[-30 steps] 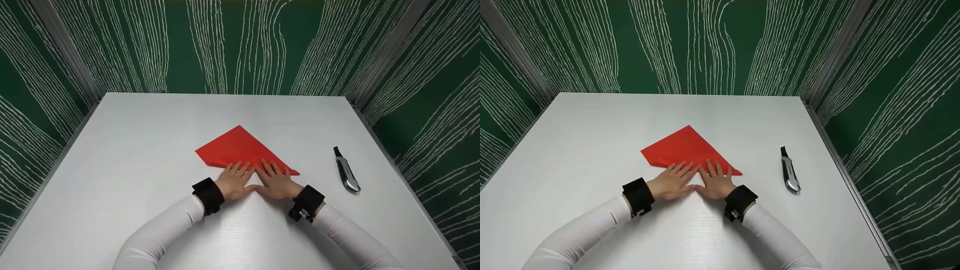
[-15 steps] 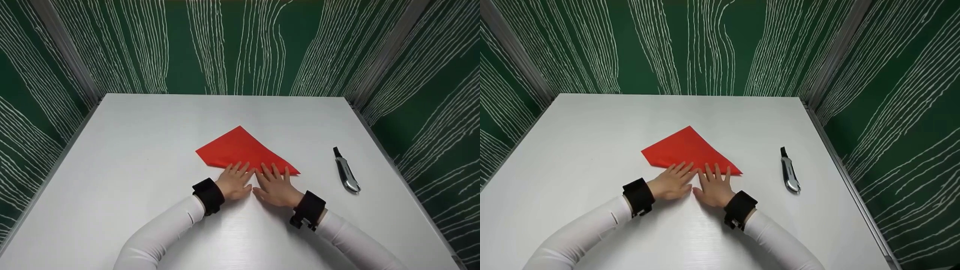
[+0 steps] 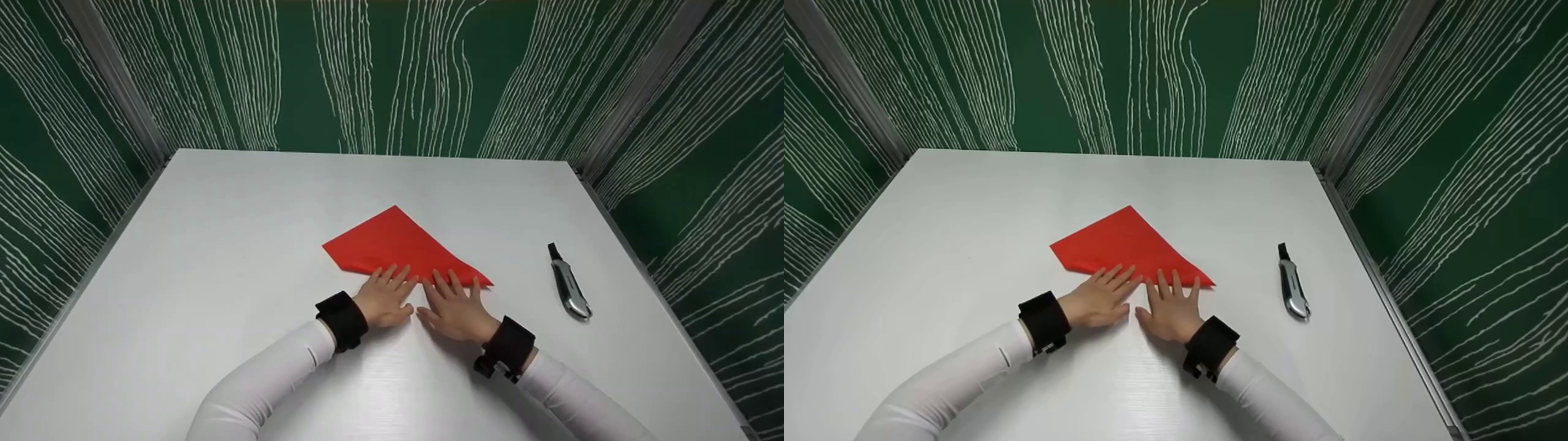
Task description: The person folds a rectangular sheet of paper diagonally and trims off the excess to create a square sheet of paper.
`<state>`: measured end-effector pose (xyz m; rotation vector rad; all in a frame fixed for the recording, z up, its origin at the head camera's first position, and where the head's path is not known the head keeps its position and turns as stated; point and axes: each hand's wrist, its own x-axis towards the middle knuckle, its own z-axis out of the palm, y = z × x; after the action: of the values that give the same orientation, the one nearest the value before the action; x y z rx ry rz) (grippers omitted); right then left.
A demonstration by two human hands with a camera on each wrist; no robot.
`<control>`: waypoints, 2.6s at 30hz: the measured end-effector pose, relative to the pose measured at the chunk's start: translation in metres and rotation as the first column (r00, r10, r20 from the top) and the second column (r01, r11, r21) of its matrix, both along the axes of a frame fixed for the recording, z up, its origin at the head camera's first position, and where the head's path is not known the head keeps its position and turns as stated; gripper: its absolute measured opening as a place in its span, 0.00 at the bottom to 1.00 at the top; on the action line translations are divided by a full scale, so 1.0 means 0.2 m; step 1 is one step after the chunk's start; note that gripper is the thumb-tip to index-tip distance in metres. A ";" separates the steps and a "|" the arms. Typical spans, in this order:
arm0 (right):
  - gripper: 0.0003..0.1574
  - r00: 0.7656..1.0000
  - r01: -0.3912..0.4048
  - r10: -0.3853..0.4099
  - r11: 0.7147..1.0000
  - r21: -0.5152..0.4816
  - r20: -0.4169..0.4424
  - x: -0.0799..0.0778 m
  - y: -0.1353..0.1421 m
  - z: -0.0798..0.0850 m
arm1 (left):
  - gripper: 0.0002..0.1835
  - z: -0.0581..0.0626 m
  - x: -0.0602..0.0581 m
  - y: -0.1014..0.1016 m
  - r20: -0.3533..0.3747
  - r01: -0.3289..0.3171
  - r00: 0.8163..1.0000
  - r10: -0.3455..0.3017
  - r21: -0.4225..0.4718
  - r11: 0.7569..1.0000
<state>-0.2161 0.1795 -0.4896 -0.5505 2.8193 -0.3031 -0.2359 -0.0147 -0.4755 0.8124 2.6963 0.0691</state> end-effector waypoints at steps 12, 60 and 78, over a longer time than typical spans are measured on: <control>0.43 0.999 0.032 -0.032 0.999 0.021 0.026 0.02 0.05 0.02 | 0.36 0.02 -0.01 -0.01 0.047 -0.007 0.999 0.007 -0.002 1.000; 0.44 0.989 0.147 -0.147 0.989 -0.029 0.014 0.14 0.42 0.02 | 0.38 0.02 -0.02 -0.01 0.114 -0.014 0.993 0.010 0.040 0.999; 0.45 0.994 0.107 -0.107 0.994 -0.031 -0.009 0.13 0.46 0.03 | 0.38 0.03 -0.02 -0.01 0.119 -0.013 0.993 0.008 0.040 0.999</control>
<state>-0.1891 0.2713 -0.4838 -0.4090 2.8645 -0.3653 -0.2405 -0.0172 -0.4702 0.7799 2.5947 0.1695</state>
